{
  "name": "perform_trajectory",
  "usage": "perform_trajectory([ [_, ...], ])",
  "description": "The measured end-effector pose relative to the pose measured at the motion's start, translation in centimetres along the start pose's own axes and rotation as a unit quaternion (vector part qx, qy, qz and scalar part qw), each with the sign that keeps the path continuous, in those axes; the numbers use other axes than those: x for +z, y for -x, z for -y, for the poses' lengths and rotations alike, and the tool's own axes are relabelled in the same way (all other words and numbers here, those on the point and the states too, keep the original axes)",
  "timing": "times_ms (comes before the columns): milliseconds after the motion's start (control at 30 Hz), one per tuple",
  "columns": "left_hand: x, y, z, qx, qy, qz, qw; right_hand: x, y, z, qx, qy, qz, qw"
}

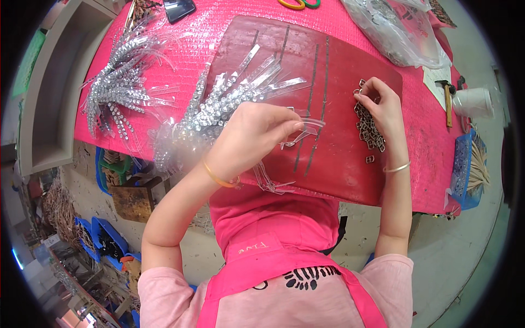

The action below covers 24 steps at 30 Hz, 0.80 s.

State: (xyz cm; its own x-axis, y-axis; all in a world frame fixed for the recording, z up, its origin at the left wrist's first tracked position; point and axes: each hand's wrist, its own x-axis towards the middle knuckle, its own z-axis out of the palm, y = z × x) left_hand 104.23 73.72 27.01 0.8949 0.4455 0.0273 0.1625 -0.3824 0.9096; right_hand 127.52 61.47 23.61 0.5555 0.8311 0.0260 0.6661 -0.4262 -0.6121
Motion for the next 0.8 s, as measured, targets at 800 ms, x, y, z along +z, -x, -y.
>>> perform_trajectory([
  [800, -0.6, -1.5, -1.1, -0.135, 0.282, -0.019, 0.950, 1.1, 4.1, 8.3, 0.060, -0.523, -0.009, 0.850],
])
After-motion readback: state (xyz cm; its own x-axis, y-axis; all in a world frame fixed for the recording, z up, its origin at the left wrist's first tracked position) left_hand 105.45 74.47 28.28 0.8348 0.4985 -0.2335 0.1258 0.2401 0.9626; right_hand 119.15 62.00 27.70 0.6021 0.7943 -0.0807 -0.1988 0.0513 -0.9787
